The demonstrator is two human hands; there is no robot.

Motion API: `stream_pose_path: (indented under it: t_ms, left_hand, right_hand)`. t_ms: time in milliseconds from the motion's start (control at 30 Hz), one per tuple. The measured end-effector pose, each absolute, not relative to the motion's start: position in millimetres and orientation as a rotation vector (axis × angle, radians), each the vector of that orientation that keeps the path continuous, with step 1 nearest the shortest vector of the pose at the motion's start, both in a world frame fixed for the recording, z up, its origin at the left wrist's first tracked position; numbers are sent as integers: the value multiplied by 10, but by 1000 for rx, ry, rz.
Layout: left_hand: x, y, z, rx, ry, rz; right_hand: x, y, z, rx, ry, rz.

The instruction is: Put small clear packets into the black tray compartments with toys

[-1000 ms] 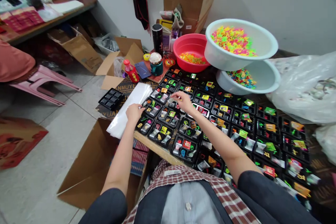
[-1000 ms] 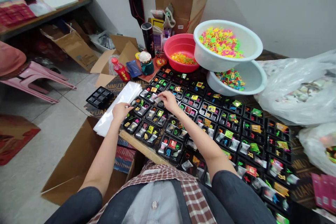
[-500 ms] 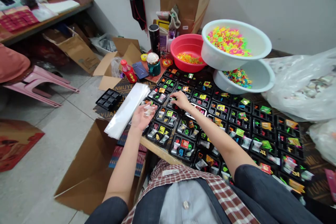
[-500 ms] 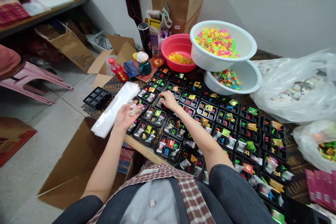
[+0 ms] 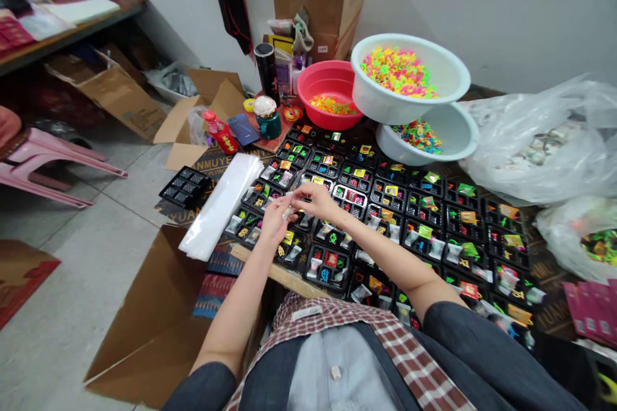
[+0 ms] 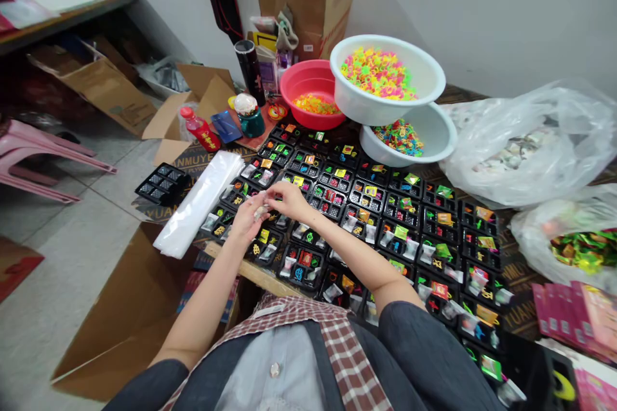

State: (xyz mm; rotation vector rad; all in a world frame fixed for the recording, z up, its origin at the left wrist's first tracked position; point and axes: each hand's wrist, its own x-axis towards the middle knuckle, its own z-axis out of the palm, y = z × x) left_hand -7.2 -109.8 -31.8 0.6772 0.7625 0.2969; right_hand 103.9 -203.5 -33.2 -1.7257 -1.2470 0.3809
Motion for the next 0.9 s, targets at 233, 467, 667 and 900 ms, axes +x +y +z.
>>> stream_pose_path:
  t_ms: [233,467,667,900]
  left_hand:
    - [-154,-1061,-283,635,709,207]
    - [-242,-1030,-288,633,738,195]
    - [-260,-1057,-313,654,739,213]
    - [-240,-1084,-291,747,688,188]
  right_hand:
    - [1506,-2206,-370,-1958,-1045,285]
    - [1884,-2330,-441,-2274,-1343,468]
    - [1867,-2312,-509,-2297,-1542,536]
    - [1701,-2329,-456,-2146,-1426,415]
